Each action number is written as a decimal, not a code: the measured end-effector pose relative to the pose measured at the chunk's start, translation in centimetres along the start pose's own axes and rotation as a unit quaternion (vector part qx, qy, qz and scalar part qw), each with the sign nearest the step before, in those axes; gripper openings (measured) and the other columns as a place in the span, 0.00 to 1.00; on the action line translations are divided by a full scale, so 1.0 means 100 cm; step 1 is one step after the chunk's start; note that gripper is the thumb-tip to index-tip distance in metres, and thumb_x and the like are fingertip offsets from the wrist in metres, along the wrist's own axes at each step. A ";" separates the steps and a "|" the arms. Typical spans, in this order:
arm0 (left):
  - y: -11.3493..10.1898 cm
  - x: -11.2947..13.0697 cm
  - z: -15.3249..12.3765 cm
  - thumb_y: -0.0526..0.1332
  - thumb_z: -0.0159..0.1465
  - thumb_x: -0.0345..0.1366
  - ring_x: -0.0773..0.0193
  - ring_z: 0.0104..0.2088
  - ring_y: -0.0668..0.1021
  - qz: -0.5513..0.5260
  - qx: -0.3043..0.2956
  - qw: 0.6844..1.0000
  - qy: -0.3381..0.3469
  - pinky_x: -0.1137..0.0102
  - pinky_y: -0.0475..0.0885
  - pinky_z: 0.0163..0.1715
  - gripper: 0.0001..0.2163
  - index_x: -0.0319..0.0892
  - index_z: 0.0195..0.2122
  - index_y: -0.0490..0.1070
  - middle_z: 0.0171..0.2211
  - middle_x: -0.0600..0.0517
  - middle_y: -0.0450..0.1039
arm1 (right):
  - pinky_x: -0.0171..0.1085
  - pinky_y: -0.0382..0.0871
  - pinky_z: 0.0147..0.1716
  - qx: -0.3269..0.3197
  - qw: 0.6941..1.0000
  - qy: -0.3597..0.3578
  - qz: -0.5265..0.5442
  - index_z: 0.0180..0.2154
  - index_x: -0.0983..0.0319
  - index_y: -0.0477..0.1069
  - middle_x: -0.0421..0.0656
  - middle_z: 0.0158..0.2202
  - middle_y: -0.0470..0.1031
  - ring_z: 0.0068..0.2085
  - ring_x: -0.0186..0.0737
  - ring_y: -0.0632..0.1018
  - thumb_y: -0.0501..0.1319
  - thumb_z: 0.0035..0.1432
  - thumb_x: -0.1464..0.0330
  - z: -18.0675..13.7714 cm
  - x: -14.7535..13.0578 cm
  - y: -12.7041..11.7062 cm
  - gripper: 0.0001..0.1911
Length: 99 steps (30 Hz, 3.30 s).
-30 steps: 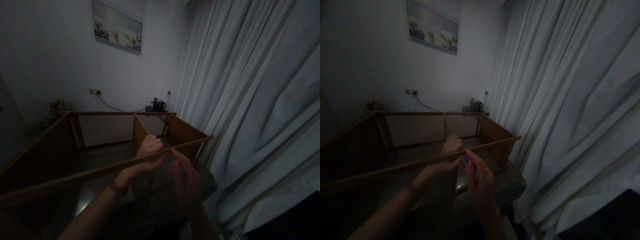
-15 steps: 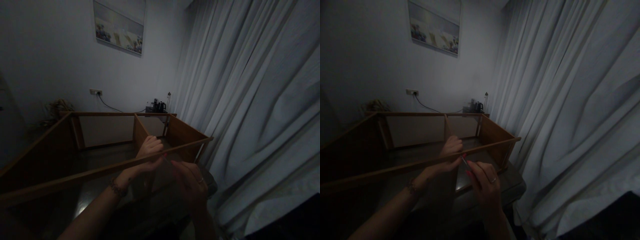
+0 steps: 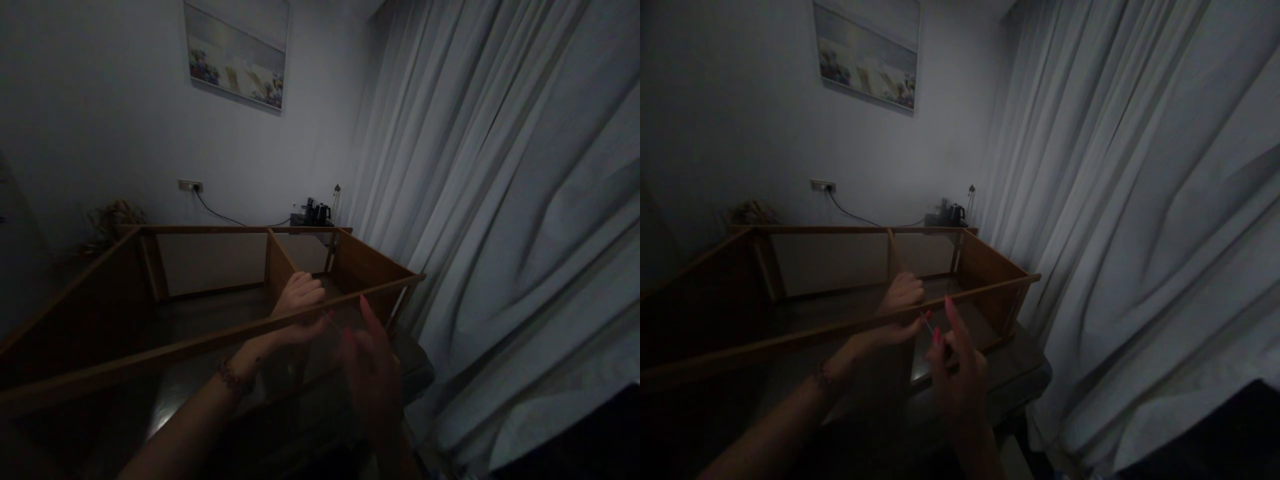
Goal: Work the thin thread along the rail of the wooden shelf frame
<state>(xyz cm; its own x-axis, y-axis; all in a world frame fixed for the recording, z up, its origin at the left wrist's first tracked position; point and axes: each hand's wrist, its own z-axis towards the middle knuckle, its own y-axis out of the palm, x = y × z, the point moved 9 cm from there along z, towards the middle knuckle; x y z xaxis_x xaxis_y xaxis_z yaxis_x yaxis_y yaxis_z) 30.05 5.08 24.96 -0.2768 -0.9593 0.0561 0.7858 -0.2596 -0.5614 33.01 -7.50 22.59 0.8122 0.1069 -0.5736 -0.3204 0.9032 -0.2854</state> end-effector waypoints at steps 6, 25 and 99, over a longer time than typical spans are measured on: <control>0.001 -0.001 -0.002 0.54 0.57 0.38 0.59 0.31 0.65 -0.002 -0.011 1.000 -0.005 0.61 0.62 0.35 0.08 0.45 0.22 0.57 0.24 0.52 0.63 | 0.29 0.70 0.25 -0.084 0.989 0.055 0.112 0.43 0.59 0.72 0.38 0.27 0.74 0.26 0.32 0.75 0.55 0.62 0.69 0.002 0.009 0.008 0.10; 0.002 -0.002 -0.002 0.53 0.58 0.40 0.59 0.30 0.65 -0.001 -0.004 1.000 -0.001 0.61 0.61 0.33 0.09 0.45 0.22 0.57 0.24 0.52 0.63 | 0.34 0.70 0.32 -0.041 0.995 -0.088 -0.012 0.41 0.60 0.70 0.44 0.34 0.74 0.34 0.36 0.75 0.54 0.63 0.70 0.011 -0.020 0.006 0.08; 0.002 -0.002 -0.004 0.52 0.60 0.40 0.61 0.30 0.65 0.001 0.003 1.000 0.012 0.62 0.62 0.35 0.11 0.44 0.22 0.59 0.24 0.53 0.62 | 0.32 0.71 0.32 0.017 0.998 -0.045 -0.041 0.44 0.58 0.67 0.40 0.35 0.74 0.34 0.34 0.76 0.55 0.62 0.71 0.002 -0.003 -0.007 0.09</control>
<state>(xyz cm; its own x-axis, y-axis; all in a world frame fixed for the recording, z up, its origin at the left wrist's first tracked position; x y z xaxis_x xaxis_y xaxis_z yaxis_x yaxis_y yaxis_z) 30.01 5.28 24.55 -0.2885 -0.9568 0.0349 0.7901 -0.2585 -0.5558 33.11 -8.07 23.15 0.8759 0.0666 -0.4778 -0.2351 0.9238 -0.3021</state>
